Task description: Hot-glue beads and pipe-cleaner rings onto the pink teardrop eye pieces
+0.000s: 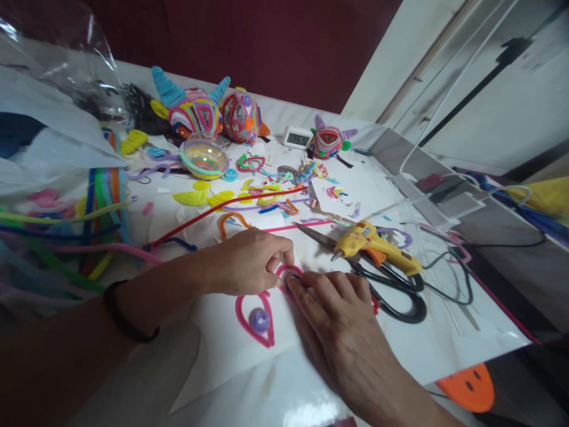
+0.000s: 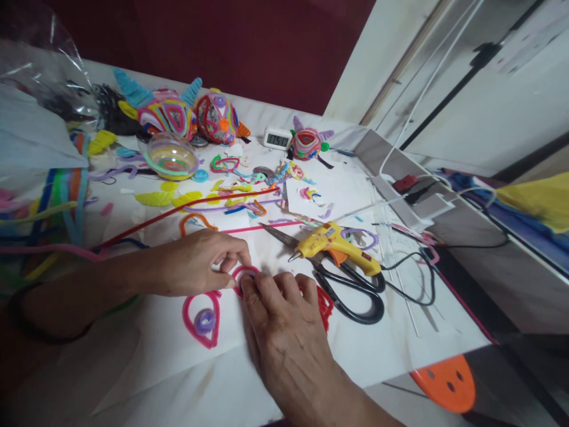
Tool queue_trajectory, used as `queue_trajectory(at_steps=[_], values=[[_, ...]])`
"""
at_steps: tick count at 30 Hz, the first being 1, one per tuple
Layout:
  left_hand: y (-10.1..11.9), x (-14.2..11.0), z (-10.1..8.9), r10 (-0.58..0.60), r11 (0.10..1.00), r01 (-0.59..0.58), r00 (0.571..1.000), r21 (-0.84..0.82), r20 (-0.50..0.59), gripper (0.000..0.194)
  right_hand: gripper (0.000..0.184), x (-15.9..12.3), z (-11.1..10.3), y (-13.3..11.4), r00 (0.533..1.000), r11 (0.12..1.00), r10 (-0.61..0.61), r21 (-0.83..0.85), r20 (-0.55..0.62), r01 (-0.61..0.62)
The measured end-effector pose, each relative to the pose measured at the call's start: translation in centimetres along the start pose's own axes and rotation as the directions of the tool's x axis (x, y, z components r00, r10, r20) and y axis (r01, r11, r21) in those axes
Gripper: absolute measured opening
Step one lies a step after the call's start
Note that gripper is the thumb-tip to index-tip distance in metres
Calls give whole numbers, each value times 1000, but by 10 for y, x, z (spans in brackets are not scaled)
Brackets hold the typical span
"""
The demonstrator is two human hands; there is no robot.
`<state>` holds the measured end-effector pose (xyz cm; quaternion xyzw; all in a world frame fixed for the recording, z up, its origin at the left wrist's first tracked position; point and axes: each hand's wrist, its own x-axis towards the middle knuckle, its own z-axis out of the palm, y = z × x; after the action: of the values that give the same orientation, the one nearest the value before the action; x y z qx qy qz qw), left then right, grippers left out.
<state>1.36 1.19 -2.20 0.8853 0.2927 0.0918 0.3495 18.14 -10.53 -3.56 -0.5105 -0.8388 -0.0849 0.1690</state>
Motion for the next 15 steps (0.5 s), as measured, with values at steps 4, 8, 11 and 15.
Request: queue_trajectory(at_steps=[4,8,11,15], values=[[1,0,0,11,1000,-11,1000,12,-4,17,30,0,0,0,1000,1000,-4,-21,-8,3],[1,1,0,3,1000,-3,1000,-4,11,26,32,-1,2,0,1000,1000,8,-14,2,-8],[1,1,0,31,1000,-31,999,-3,12,26,32,-2,2,0,1000,1000,22,-7,10,-22],[-1,0,-1,53,998,-54,999,12,11,25,32,-3,2,0,1000,1000,24,-3,7,-24]])
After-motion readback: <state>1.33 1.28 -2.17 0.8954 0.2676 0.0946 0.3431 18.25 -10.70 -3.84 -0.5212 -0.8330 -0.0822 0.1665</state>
